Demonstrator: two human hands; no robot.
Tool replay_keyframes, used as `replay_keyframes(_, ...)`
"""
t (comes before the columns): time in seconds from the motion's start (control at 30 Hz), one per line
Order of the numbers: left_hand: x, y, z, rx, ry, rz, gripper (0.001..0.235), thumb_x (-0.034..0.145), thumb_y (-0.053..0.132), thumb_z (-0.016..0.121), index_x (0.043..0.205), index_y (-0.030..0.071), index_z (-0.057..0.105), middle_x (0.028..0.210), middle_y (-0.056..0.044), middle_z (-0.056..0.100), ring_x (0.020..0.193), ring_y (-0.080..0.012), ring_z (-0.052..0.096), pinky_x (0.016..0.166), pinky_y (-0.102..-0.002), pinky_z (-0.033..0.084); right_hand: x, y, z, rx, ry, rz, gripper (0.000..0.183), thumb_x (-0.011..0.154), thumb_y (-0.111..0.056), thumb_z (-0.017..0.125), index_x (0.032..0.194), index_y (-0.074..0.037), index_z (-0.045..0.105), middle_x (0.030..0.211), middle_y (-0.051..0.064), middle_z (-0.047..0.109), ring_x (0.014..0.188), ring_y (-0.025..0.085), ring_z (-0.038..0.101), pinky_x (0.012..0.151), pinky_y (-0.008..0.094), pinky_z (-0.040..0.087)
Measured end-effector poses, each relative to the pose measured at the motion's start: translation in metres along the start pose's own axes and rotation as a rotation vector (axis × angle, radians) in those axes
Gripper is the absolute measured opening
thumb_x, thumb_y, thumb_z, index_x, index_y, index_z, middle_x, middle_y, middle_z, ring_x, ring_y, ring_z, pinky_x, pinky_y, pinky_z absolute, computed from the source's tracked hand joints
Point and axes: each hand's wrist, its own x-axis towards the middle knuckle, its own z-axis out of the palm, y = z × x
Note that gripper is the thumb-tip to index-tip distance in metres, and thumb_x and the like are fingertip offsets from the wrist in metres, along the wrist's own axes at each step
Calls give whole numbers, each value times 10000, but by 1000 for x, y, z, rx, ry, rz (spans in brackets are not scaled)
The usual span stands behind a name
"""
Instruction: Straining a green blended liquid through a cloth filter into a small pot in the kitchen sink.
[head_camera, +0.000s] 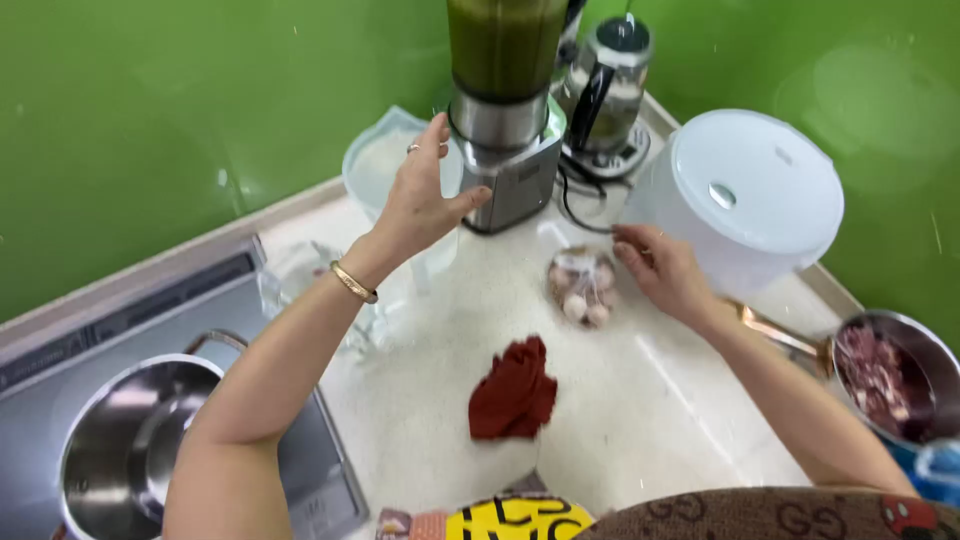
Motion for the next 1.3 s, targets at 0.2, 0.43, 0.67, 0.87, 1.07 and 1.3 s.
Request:
replay_keyframes(0.2,140,-79,34,-6,79,-179,1458,641,401,1008,1517,-158,-15,1534,-357,311,1459,-416,322,1201,-421,282,239,59,-3,492,156,128,396,1070,-331,505,1299,-25,610,1038,52,717,752,129,708,611,283,558)
replay_keyframes(0.43,172,-74,51,-129,154,-156,1602,549,441,1020,1513,-108,-135,1524,-315,368,1443,-399,352,1188,-434,293,354,121,34,659,-56,218,382,1143,-389,450,1105,-23,554,834,31,614,604,106,563,540,273,490)
replay_keyframes(0.67,169,-59,54,-60,271,-157,1429,555,380,1026,1537,-42,78,1400,-257,561,1298,-383,581,1112,-441,470,341,116,43,838,1,30,314,1133,-376,483,1138,-77,579,844,-6,617,664,67,581,585,227,491)
replay_keyframes(0.87,150,-68,48,-90,304,14,1294,631,332,1038,1479,-58,141,1337,-242,617,1240,-369,646,1079,-421,516,329,75,34,782,95,-180,332,1136,-395,496,1171,-74,574,844,-15,592,669,62,564,576,218,467)
replay_keyframes(1.07,111,-68,37,-110,245,164,808,715,312,1006,1280,-32,541,1218,-143,710,1110,-273,711,988,-368,582,292,27,22,631,253,-385,402,1145,-437,526,1217,-42,538,863,-11,582,695,63,534,607,215,444)
replay_keyframes(1.3,51,7,12,59,75,266,556,687,313,1004,1098,66,723,1019,-54,755,933,-198,727,822,-352,583,186,3,-5,521,531,-318,317,1198,-294,431,1237,-6,558,913,-36,593,761,48,512,659,221,427)
